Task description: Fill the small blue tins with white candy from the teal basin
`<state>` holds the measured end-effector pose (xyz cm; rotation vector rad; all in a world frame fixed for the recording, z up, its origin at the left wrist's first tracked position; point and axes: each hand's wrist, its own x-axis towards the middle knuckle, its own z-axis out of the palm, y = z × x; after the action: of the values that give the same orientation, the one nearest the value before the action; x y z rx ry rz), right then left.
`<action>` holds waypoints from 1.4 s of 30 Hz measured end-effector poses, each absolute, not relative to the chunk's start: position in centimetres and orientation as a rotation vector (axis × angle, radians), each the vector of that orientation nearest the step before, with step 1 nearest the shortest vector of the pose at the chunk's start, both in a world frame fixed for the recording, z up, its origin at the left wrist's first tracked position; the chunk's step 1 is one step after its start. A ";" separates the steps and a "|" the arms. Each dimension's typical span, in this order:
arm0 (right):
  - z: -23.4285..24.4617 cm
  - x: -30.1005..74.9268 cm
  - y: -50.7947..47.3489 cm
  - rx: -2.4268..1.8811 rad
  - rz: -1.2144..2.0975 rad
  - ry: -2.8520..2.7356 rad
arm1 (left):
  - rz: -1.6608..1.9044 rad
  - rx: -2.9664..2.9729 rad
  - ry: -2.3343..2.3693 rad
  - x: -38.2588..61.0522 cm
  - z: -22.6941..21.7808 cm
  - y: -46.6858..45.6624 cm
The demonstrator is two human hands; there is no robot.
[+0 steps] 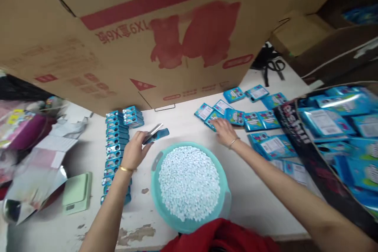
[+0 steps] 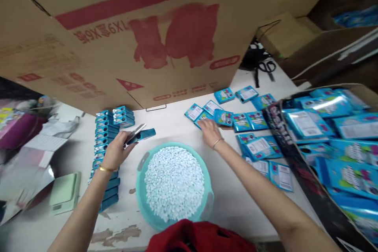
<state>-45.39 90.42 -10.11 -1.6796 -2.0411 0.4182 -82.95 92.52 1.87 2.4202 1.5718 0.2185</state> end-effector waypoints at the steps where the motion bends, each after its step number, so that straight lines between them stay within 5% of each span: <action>1: -11.2 -44.4 91.9 -1.804 0.361 -2.216 | 0.151 2.407 1.650 -84.6 1.0 93.9; 8: -14.2 -42.1 96.8 -1.721 0.115 -2.956 | -0.342 2.274 1.876 -92.6 -5.5 101.1; 15: -12.3 -42.6 97.6 -1.708 0.314 -2.953 | 0.115 2.246 1.908 -91.2 -5.7 99.1; 22: -10.4 -42.1 90.7 -1.830 0.556 -2.042 | -0.137 2.157 1.350 -84.6 -4.5 84.4; 26: -8.2 -41.5 84.4 -1.763 0.785 -1.390 | -0.295 2.170 1.566 -80.5 -7.1 80.4; 32: -6.2 -41.9 76.7 -1.547 1.265 -0.693 | -0.098 2.087 1.294 -72.9 -12.3 80.5; 37: -4.6 -43.8 73.6 -1.407 1.469 -0.527 | 0.014 2.047 1.223 -71.2 -12.5 79.6; 42: -3.6 -45.4 72.7 -1.423 1.354 -0.810 | 0.165 2.044 1.160 -74.3 -7.3 78.7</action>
<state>-45.41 72.74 -3.60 -1.4234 -0.8099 1.3544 -74.30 78.71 -7.30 2.0441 1.1602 0.1650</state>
